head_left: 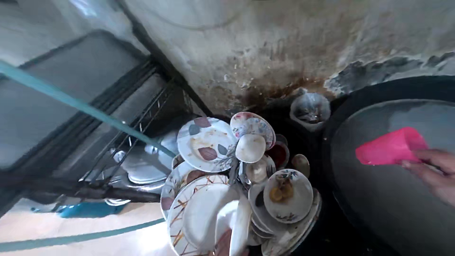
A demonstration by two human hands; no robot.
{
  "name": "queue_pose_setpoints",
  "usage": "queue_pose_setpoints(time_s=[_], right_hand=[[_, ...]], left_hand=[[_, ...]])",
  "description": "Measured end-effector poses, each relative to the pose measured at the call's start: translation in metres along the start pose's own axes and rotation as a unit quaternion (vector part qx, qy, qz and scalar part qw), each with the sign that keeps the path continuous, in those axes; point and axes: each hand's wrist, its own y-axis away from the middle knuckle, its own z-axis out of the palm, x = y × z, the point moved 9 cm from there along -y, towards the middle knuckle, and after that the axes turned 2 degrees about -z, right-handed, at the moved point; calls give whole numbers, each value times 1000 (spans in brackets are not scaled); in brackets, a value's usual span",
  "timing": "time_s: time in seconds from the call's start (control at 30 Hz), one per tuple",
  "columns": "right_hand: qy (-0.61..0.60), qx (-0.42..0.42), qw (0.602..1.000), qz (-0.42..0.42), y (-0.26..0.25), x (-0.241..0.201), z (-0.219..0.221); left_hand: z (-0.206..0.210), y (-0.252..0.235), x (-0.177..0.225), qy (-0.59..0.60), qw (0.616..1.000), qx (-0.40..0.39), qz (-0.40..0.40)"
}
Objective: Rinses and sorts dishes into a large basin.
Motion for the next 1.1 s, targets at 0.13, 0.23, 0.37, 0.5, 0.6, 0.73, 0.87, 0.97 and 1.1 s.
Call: queue_pose_setpoints(time_s=[0.13,0.23,0.37,0.5,0.6,0.73,0.87,0.97,1.1], right_hand=[[150,-9,973,-173,20,-1,24],[200,-86,956,-196,33,21,48],[212,-167,956,-114,47,41,67],[229,-198,949,-83,54,50,80],[216,-205,952,-70,58,51,76],[195,-155,966,-64,67,49,54],[198,-121,971,-55,79,50,35],[181,-115,976,-40,82,52,24],[137,-92,986,38,81,59,1]], left_hand=[[29,-83,12,-242,961,-133,24],[59,-128,0,-369,890,-264,-42],[122,-163,42,-355,883,-303,57],[217,-162,49,-240,856,-444,108],[217,-163,36,-239,830,-502,48],[174,-173,11,-257,830,-493,-38],[176,-177,11,-402,769,-495,-45],[211,-178,31,-441,743,-501,53],[259,-170,26,-381,708,-591,67]])
